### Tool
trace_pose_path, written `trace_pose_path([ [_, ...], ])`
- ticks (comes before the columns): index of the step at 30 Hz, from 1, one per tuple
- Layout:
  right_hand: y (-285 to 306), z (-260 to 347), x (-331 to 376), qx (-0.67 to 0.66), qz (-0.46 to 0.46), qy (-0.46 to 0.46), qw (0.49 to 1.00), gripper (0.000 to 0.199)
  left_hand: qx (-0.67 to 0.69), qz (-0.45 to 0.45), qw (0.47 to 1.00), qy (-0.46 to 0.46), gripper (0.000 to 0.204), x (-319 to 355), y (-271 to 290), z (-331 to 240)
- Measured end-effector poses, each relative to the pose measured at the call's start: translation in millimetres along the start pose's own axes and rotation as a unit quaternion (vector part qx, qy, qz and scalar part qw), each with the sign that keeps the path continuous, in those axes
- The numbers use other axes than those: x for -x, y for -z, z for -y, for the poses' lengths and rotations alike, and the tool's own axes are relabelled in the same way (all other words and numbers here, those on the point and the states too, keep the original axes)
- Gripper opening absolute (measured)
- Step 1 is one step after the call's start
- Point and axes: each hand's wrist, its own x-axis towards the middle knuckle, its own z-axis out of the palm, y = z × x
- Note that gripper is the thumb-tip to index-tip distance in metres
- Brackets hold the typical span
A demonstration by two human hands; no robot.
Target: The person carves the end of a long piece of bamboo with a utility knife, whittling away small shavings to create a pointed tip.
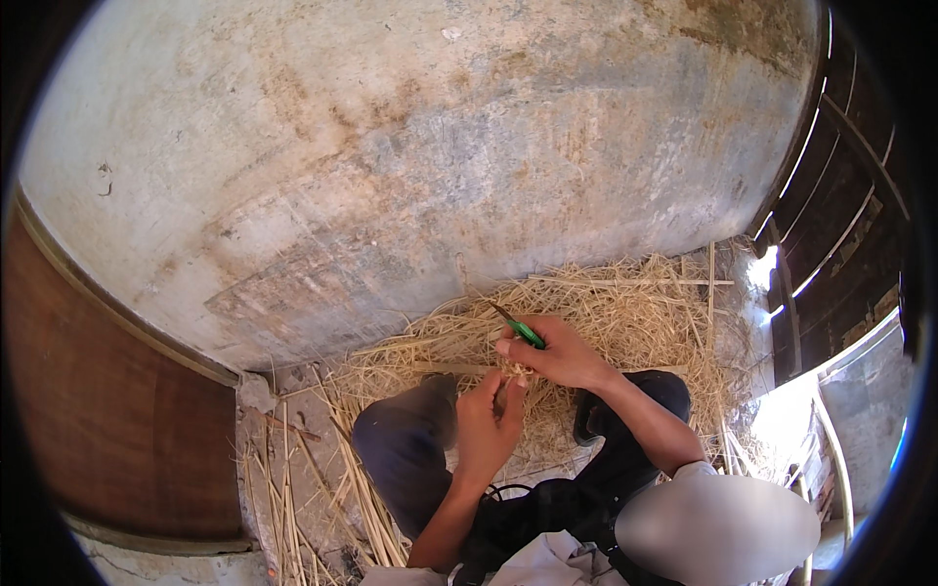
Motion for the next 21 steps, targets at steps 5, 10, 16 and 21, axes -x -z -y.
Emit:
trace_pose_path([
  [5,4.0,-7.8,-0.9,-0.028,0.054,0.077,0.995,0.016,0.001,0.027,0.999,0.02,0.021,6.3,-0.3,6.5],
  [10,6.7,-2.0,0.9,-0.069,0.101,0.042,0.992,0.014,0.244,0.111,0.948,0.174,0.009,9.0,7.0,11.9],
  [16,2.9,-3.5,-0.5,-0.096,0.092,0.045,0.99,0.015,0.3,0.129,0.934,0.145,0.021,6.9,7.4,0.3],
  [21,10.7,2.3,5.5,-0.111,-0.006,-0.027,0.993,0.016,0.232,0.193,0.937,0.177,0.026,10.4,25.1,2.8],
])
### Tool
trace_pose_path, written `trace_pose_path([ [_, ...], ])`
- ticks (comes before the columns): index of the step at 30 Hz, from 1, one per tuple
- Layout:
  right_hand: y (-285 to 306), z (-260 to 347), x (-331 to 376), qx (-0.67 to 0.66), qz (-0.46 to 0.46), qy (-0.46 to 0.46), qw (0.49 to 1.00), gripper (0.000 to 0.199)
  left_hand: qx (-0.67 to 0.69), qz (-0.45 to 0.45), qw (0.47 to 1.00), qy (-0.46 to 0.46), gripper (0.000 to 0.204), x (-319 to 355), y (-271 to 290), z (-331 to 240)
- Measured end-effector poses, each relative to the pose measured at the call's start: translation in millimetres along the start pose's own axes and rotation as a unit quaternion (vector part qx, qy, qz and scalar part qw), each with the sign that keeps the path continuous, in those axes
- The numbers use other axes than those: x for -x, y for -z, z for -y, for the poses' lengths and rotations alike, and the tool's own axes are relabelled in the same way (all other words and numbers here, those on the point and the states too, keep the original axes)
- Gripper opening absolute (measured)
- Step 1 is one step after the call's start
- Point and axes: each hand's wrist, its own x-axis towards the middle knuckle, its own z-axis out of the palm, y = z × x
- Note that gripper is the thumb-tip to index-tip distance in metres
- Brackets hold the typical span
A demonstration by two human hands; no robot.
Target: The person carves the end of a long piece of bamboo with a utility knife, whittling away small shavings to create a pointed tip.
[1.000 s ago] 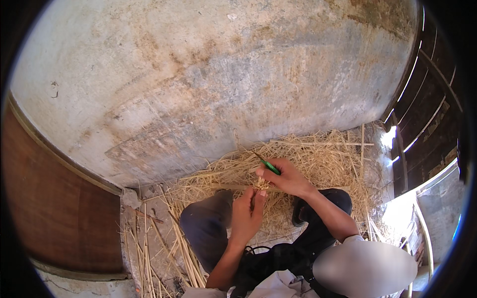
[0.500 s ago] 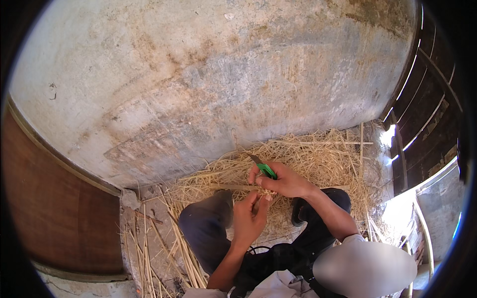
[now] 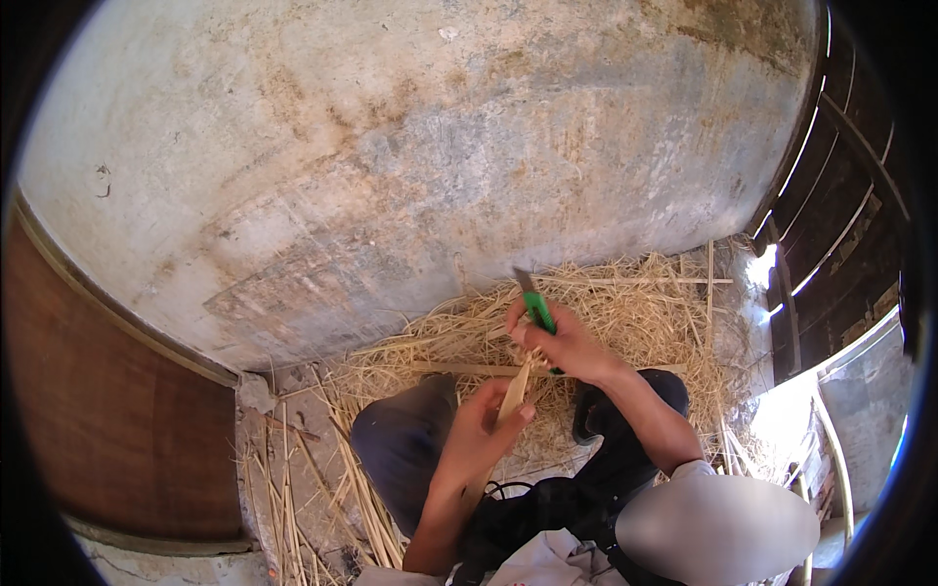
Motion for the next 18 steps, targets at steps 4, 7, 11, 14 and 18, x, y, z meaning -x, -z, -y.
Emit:
trace_pose_path([
  [4,10.8,-8.1,-5.1,-0.056,-0.047,0.063,0.995,0.023,-0.008,-0.039,0.999,0.035,0.025,20.1,4.6,10.7],
  [7,14.4,-14.3,-0.7,-0.008,-0.099,0.147,0.984,0.028,0.059,-0.073,0.995,0.033,0.024,24.5,8.2,1.9],
  [11,8.6,-8.2,10.2,0.235,-0.094,0.339,0.906,0.031,0.151,-0.054,0.987,0.028,0.028,30.7,17.0,-11.1],
  [14,-2.6,-2.7,16.3,0.299,-0.045,0.362,0.881,0.033,0.154,-0.071,0.985,0.013,0.028,32.3,16.1,-17.4],
  [18,-9.1,-1.7,16.7,0.368,-0.041,0.346,0.862,0.034,0.138,-0.075,0.988,-0.003,0.029,33.9,17.1,-17.6],
])
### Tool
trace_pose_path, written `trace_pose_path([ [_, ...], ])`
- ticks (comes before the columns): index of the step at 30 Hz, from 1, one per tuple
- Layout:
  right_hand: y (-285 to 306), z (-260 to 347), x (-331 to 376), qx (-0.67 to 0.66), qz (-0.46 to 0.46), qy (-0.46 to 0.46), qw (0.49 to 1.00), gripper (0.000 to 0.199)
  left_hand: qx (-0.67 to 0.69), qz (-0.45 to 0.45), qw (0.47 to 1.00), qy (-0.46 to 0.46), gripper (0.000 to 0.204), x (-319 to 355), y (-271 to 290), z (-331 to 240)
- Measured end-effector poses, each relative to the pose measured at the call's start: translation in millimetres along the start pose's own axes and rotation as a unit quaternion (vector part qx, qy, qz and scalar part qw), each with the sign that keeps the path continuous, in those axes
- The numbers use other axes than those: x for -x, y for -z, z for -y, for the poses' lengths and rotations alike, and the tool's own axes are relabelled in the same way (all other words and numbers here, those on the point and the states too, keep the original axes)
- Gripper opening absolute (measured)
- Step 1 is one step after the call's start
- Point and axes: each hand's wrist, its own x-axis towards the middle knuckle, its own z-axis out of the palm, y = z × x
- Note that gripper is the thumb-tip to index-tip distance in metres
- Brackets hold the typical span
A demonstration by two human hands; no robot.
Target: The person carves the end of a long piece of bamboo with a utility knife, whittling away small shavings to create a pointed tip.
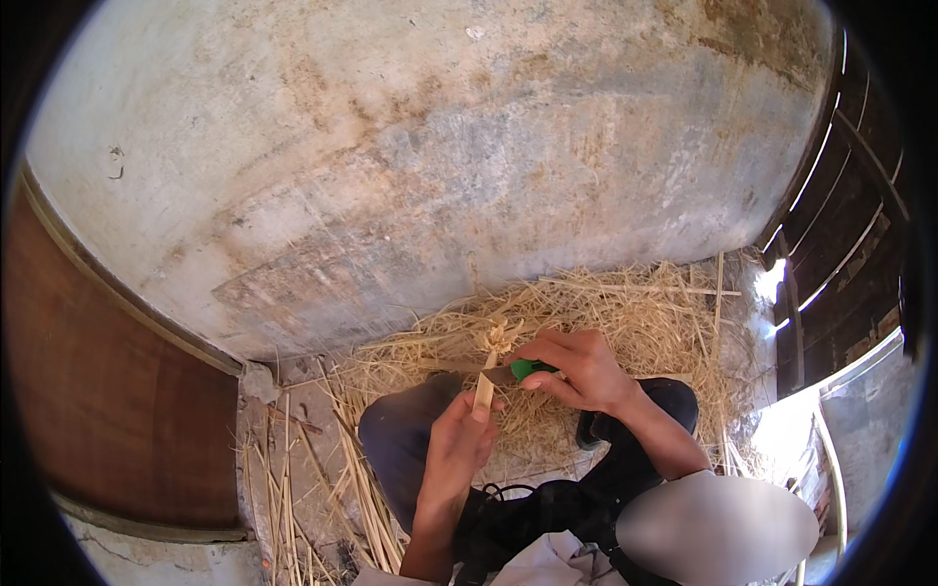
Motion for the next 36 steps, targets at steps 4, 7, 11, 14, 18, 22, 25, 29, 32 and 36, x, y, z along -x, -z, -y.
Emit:
trace_pose_path([
  [4,-2.0,2.1,-1.1,0.043,-0.003,0.002,0.999,0.037,-0.054,-0.027,0.997,-0.052,0.03,2.3,-3.8,3.1],
  [7,-3.4,7.1,-1.2,0.081,-0.014,0.01,0.997,0.039,-0.101,-0.06,0.988,-0.1,0.028,3.0,-1.9,10.9],
  [11,-6.3,14.0,-2.7,0.149,-0.043,0.016,0.988,0.038,-0.137,-0.098,0.978,-0.124,0.025,2.3,-3.4,11.1],
  [14,-9.5,9.8,1.5,0.162,-0.062,0.016,0.985,0.038,-0.156,-0.106,0.975,-0.119,0.024,2.7,-4.6,8.5],
  [18,-10.6,4.6,0.2,0.164,-0.063,-0.021,0.984,0.039,-0.176,-0.108,0.971,-0.122,0.024,4.0,1.6,18.2],
  [22,-14.0,4.6,0.7,0.144,-0.058,-0.027,0.987,0.035,-0.177,-0.105,0.973,-0.106,0.027,5.3,-0.1,14.6],
  [25,-19.5,0.0,2.8,0.057,-0.04,-0.072,0.995,0.031,-0.163,-0.078,0.979,-0.094,0.032,3.9,1.6,14.8],
  [29,-17.8,-0.4,-6.5,-0.22,0.059,-0.229,0.946,0.035,-0.155,-0.055,0.984,-0.072,0.039,1.2,8.1,17.6],
  [32,-21.2,-13.5,-1.9,-0.308,0.107,-0.272,0.905,0.034,-0.152,-0.053,0.986,-0.029,0.039,1.8,11.4,14.6],
  [36,-24.6,-4.9,0.8,-0.096,0.035,-0.164,0.981,0.034,-0.172,-0.065,0.982,-0.036,0.038,1.2,11.4,16.2],
])
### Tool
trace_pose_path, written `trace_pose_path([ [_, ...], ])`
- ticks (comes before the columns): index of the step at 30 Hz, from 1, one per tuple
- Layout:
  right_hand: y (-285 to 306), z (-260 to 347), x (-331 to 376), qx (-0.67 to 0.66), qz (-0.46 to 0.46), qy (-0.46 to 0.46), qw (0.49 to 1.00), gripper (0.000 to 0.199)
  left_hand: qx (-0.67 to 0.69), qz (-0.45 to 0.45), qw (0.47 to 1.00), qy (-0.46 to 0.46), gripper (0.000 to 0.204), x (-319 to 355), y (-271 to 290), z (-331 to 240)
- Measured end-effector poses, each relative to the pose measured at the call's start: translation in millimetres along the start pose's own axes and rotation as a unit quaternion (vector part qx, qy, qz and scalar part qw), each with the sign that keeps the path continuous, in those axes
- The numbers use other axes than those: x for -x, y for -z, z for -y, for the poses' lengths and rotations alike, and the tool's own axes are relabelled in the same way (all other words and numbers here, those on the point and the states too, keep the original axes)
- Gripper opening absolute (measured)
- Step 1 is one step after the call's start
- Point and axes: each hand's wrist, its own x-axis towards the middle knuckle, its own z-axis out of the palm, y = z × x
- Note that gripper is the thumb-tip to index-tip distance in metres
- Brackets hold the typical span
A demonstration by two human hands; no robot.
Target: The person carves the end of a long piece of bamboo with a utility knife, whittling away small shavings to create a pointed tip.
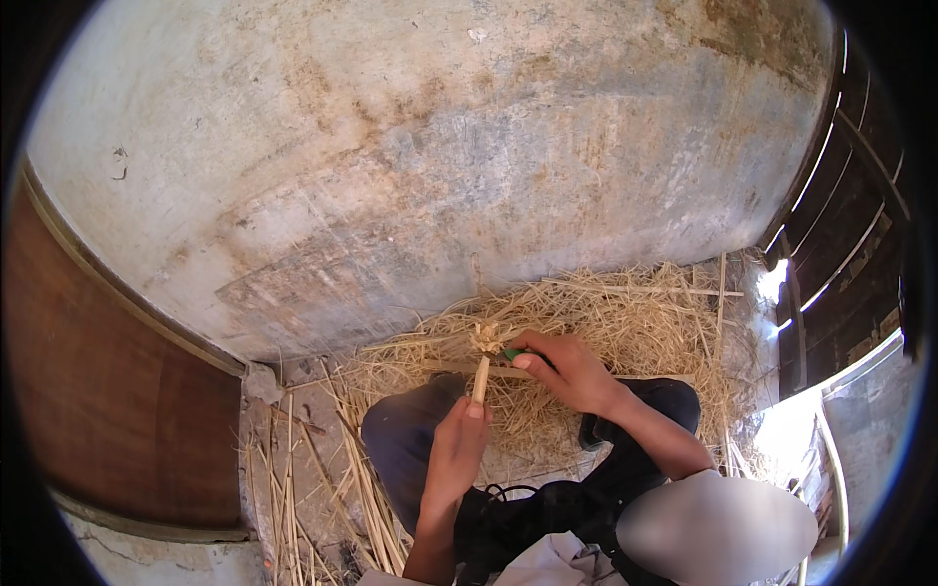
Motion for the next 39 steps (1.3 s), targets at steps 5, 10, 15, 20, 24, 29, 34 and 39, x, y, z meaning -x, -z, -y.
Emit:
trace_pose_path([
  [5,-2.7,2.2,6.4,0.187,-0.033,0.06,0.98,0.037,-0.09,-0.037,0.994,-0.054,0.032,4.1,-5.0,-3.3],
  [10,5.4,1.5,3.5,0.219,-0.002,0.062,0.974,0.036,-0.202,-0.043,0.978,-0.04,0.024,-0.6,7.8,-9.9],
  [15,0.5,-6.9,5.0,0.251,0.015,0.049,0.967,0.038,-0.265,-0.073,0.96,-0.052,0.022,1.8,-0.4,-21.3],
  [20,-4.7,2.9,9.2,0.265,0.026,0.003,0.964,0.04,-0.314,-0.125,0.936,-0.098,0.022,5.8,-8.9,-17.5],
  [24,1.9,2.4,7.4,0.14,0.044,-0.033,0.989,0.043,-0.342,-0.116,0.928,-0.094,0.022,5.6,-8.3,-12.4],
  [29,15.9,-2.2,5.6,-0.029,0.121,-0.043,0.991,0.047,-0.261,-0.039,0.963,-0.047,0.022,0.7,2.2,-22.1],
  [34,5.6,0.3,15.7,0.072,0.037,0.047,0.996,0.04,-0.256,-0.066,0.961,-0.075,0.022,-7.1,0.1,-20.0],
  [39,-2.3,-1.6,13.9,0.209,-0.031,0.066,0.975,0.037,-0.252,-0.091,0.957,-0.11,0.016,-7.1,-3.3,-8.9],
])
